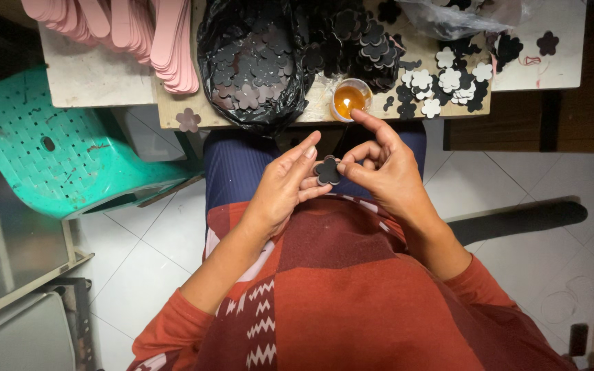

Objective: The person sits on the floor and repeatedly picks up small black and white flower-shaped craft pieces, pressing them together by hand. The person handles the pieces one at a time, alternating between black and white items, and places the assembled pairs on the table.

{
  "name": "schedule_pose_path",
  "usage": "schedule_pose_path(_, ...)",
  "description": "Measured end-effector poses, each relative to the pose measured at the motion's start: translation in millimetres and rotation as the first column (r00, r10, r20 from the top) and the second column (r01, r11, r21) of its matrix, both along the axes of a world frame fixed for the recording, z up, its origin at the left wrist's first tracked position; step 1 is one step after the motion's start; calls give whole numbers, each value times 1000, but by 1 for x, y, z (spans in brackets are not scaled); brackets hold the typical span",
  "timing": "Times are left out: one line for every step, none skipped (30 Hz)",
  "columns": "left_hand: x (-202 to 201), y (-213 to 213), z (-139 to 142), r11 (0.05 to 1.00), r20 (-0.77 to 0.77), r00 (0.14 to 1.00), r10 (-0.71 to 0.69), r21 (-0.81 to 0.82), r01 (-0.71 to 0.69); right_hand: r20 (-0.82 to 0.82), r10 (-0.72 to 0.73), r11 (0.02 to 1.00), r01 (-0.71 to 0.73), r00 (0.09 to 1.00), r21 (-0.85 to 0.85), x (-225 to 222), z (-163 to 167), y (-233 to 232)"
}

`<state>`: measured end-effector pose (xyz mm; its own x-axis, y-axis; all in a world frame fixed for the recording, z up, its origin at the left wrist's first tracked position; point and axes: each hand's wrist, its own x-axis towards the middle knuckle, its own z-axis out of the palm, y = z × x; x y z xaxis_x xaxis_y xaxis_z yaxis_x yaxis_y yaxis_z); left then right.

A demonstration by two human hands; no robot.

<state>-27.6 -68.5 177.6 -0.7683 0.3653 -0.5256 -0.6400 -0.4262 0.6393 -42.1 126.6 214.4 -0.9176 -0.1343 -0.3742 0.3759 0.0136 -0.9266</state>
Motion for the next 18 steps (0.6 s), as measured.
schedule_pose_path(0, 0, 0, 1000, 2, 1000, 0, -1, 0, -7, 2, 1000, -3, 1000, -3, 0, 0, 0)
schedule_pose_path(0, 0, -1, 1000, 3, 1000, 0, -2, 0, -13, 5, 1000, -5, 1000, -6, 0, -1, 0)
schedule_pose_path(0, 0, -1, 1000, 4, 1000, 0, -3, 0, -13, 2, 1000, -2, 1000, -9, 1, -2, 0)
schedule_pose_path(1, 0, -2, 1000, 6, 1000, 2, -1, -2, -13, 0, 1000, 0, 1000, -11, 1, -2, 0)
schedule_pose_path(1, 0, -2, 1000, 7, 1000, 5, 1, -5, -13, -3, 1000, 3, 1000, -13, 1, -3, 0)
schedule_pose_path(0, 0, -3, 1000, 8, 1000, 7, 3, -7, -13, -3, 1000, 3, 1000, -6, 1, -3, 0)
schedule_pose_path(1, 0, -3, 1000, 11, 1000, 8, 1, -8, -13, -3, 1000, 3, 1000, 1, 1, -4, 0)
schedule_pose_path(1, 0, -3, 1000, 13, 1000, 9, -1, -9, -12, -3, 1000, 3, 1000, 8, 1, -4, -1)
schedule_pose_path(1, 0, -4, 1000, 15, 1000, 10, -2, -10, -14, -5, 1000, 5, 1000, 4, 1, -4, -1)
schedule_pose_path(1, 0, -4, 1000, 13, 1000, 12, 1, -12, -16, -6, 1000, 6, 1000, 1, 2, -4, -1)
schedule_pose_path(1, 0, -4, 1000, 11, 1000, 15, 5, -15, -17, -8, 1000, 8, 1000, -3, 2, -4, -2)
schedule_pose_path(0, 0, -5, 1000, 8, 1000, 17, 8, -17, -20, -7, 1000, 7, 1000, -1, 2, -5, -2)
schedule_pose_path(0, 0, -5, 1000, 10, 1000, 18, 9, -19, -24, -6, 1000, 6, 1000, 1, 2, -5, -2)
schedule_pose_path(1, 0, -5, 1000, 11, 1000, 20, 9, -20, -27, -5, 1000, 5, 1000, 3, 2, -5, -2)
schedule_pose_path(1, 0, -5, 1000, 13, 1000, 21, 9, -21, -31, -5, 1000, 5, 1000, 13, 2, -5, -3)
schedule_pose_path(0, 0, -5, 1000, 12, 1000, 23, 10, -23, -35, -4, 1000, 5, 999, 22, 1, -5, -3)
schedule_pose_path(0, 0, -5, 1000, 12, 1000, 25, 12, -25, -38, -3, 999, 5, 999, 32, 1, -5, -3)
schedule_pose_path(0, 0, -5, 1000, 12, 1000, 27, 13, -27, -40, -4, 999, 6, 999, 35, 1, -5, -4)
